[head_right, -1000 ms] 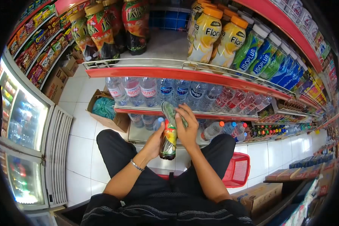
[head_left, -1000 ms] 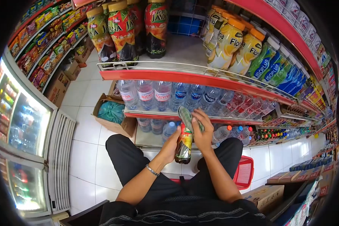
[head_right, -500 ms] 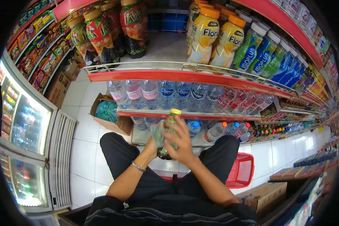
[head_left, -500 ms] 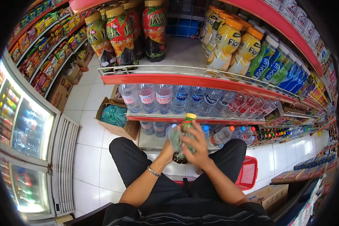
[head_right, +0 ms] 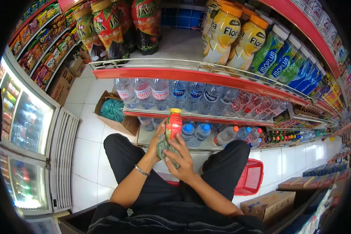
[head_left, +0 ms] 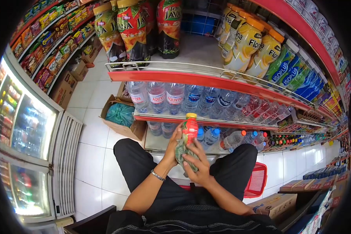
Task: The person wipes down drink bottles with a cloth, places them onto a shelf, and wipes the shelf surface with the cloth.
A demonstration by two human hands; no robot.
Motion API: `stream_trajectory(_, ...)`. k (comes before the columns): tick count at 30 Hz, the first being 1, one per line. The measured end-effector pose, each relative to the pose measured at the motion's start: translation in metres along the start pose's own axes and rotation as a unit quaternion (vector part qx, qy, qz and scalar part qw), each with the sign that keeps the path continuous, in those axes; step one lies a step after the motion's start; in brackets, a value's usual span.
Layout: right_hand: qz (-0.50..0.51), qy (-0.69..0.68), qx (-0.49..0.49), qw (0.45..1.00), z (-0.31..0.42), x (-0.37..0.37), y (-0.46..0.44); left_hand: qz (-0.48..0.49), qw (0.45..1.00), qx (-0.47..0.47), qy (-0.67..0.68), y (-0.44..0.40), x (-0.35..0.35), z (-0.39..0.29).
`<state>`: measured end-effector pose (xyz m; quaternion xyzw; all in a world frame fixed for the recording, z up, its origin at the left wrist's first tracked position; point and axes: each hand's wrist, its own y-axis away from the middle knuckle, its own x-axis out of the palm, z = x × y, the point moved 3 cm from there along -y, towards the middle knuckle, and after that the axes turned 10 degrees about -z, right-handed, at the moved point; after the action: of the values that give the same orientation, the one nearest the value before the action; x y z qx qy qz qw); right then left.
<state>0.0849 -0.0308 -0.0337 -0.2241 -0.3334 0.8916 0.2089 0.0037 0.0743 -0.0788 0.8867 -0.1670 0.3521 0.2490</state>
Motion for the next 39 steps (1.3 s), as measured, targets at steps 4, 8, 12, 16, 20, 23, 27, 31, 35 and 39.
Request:
stream_trajectory(4, -0.034, 0.063, -0.063, 0.995, -0.013, -0.014, -0.052, 0.023, 0.987, -0.059, -0.149, 0.014, 0.008, 0.005)
stream_trajectory(8, -0.153, 0.044, 0.046, 0.986, -0.048, -0.028, -0.09, 0.004, 0.987, -0.091, -0.133, 0.016, 0.019, 0.007)
stream_trajectory(12, -0.145, 0.034, 0.032, 0.988, -0.034, -0.013, -0.064, -0.057, 0.994, -0.057, -0.073, 0.007, 0.005, 0.005)
stream_trajectory(16, -0.004, 0.014, 0.022, 1.0, -0.002, 0.004, 0.001, -0.046, 0.999, -0.024, 0.009, 0.006, 0.001, -0.011)
stream_trajectory(20, -0.019, 0.06, -0.003, 0.998, -0.001, -0.007, -0.002, 0.002, 0.997, -0.078, -0.007, 0.008, 0.002, 0.003)
stream_trajectory(23, -0.075, 0.085, -0.019, 0.993, -0.03, -0.016, -0.036, -0.044, 0.986, -0.064, -0.15, 0.001, -0.003, 0.013)
stream_trajectory(27, -0.184, 0.064, 0.079, 0.978, -0.055, -0.03, -0.078, 0.005, 0.978, -0.118, -0.17, 0.007, 0.007, 0.013)
stream_trajectory(31, -0.138, 0.085, 0.047, 0.986, -0.047, -0.018, -0.056, -0.081, 0.991, -0.06, -0.089, 0.02, 0.023, -0.005)
stream_trajectory(35, -0.025, 0.014, -0.005, 1.0, -0.013, 0.004, 0.006, -0.074, 0.997, -0.018, -0.031, 0.002, -0.007, 0.0)
stream_trajectory(39, -0.089, 0.075, 0.002, 0.993, -0.007, -0.003, -0.011, -0.052, 0.997, 0.001, -0.063, 0.009, -0.003, 0.01)
